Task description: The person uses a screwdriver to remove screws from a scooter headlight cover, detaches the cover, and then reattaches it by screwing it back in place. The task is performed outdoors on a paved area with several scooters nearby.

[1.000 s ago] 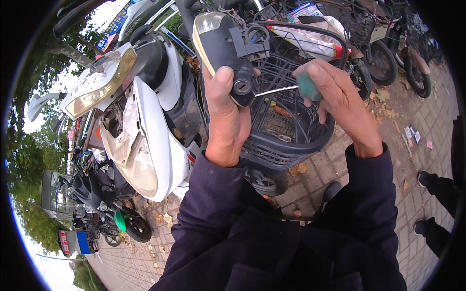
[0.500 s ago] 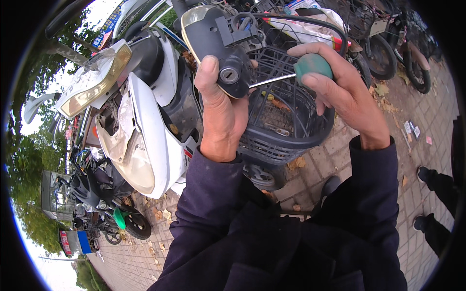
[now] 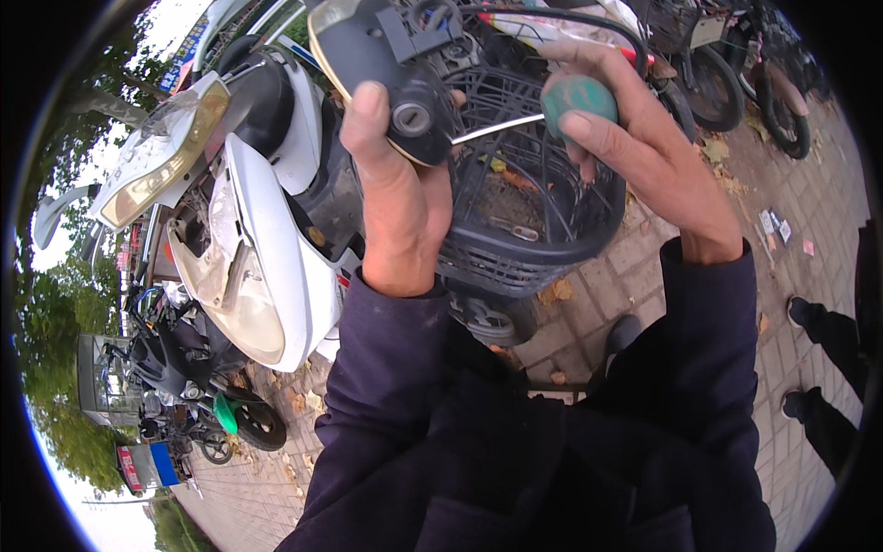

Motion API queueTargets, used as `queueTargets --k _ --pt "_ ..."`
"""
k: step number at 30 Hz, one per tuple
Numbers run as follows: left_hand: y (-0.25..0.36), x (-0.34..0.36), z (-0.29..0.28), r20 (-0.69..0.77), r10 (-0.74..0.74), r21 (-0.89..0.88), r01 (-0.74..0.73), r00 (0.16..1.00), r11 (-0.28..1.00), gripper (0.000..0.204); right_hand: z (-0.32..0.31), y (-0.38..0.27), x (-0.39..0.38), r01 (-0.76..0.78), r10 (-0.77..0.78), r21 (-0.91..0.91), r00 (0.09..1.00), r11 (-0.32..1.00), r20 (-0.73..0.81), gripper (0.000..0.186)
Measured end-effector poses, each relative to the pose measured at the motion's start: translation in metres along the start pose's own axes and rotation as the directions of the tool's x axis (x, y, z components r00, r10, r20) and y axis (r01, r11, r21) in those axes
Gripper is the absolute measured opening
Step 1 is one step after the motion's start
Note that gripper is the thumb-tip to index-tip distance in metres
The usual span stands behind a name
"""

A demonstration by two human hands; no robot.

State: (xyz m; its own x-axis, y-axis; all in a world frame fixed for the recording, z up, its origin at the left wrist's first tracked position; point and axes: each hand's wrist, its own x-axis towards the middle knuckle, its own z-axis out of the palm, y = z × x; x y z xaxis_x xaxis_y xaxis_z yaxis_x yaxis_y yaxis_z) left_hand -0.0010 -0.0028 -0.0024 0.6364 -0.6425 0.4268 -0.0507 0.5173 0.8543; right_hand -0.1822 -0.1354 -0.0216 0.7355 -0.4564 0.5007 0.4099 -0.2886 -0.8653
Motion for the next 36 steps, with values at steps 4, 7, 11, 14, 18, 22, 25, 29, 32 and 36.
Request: queueTargets --k 4,7,11,14,18,22,25,29,32,36 --pt "0.002 -0.002 -0.003 0.031 -0.052 0.016 0.051 0.998 0.999 0.072 -0.002 -0.008 0.004 0.037 -0.031 -0.152 0.998 0.988 0.046 0.046" --pt "0.001 0.001 -0.005 0.025 -0.048 -0.028 0.049 0.999 0.998 0.073 -0.002 -0.021 0.003 -0.103 0.106 -0.097 0.994 0.99 0.033 0.043" --pt "-0.001 0.005 -0.008 0.019 0.018 -0.029 -0.017 1.0 0.999 0.075 -0.002 -0.03 0.004 -0.191 0.191 0.043 0.981 0.981 0.02 0.042" --pt "0.0 0.005 -0.011 0.038 0.027 0.013 -0.028 0.999 1.0 0.077 -0.001 -0.025 0.005 -0.206 0.206 0.006 0.979 0.979 0.005 0.045" --pt "-0.001 0.008 -0.011 0.067 0.091 0.047 -0.094 0.994 0.994 0.076 -0.001 -0.021 0.007 -0.205 0.205 0.0 0.979 0.979 0.007 0.056" --pt "-0.003 0.007 -0.008 0.053 0.121 0.076 -0.125 0.991 0.989 0.075 0.002 -0.03 0.009 -0.375 0.375 -0.001 0.926 0.927 -0.037 0.061" --pt "-0.004 0.006 -0.006 0.056 0.129 0.102 -0.134 0.99 0.986 0.075 0.001 -0.035 0.008 -0.479 0.477 -0.017 0.877 0.878 -0.06 0.061" --pt "-0.004 0.004 -0.005 0.007 0.125 0.158 -0.124 0.992 0.979 0.078 -0.004 -0.014 0.021 -0.408 0.408 0.021 0.913 0.913 0.029 0.06" --pt "-0.002 0.005 -0.003 0.082 0.08 0.141 -0.091 0.993 0.986 0.082 -0.012 -0.002 0.014 -0.331 0.333 0.12 0.943 0.936 0.0 0.056" --pt "-0.001 0.001 0.005 0.046 0.105 0.191 -0.112 0.993 0.975 0.082 -0.019 0.004 0.006 -0.305 0.316 0.173 0.948 0.936 -0.039 0.05"
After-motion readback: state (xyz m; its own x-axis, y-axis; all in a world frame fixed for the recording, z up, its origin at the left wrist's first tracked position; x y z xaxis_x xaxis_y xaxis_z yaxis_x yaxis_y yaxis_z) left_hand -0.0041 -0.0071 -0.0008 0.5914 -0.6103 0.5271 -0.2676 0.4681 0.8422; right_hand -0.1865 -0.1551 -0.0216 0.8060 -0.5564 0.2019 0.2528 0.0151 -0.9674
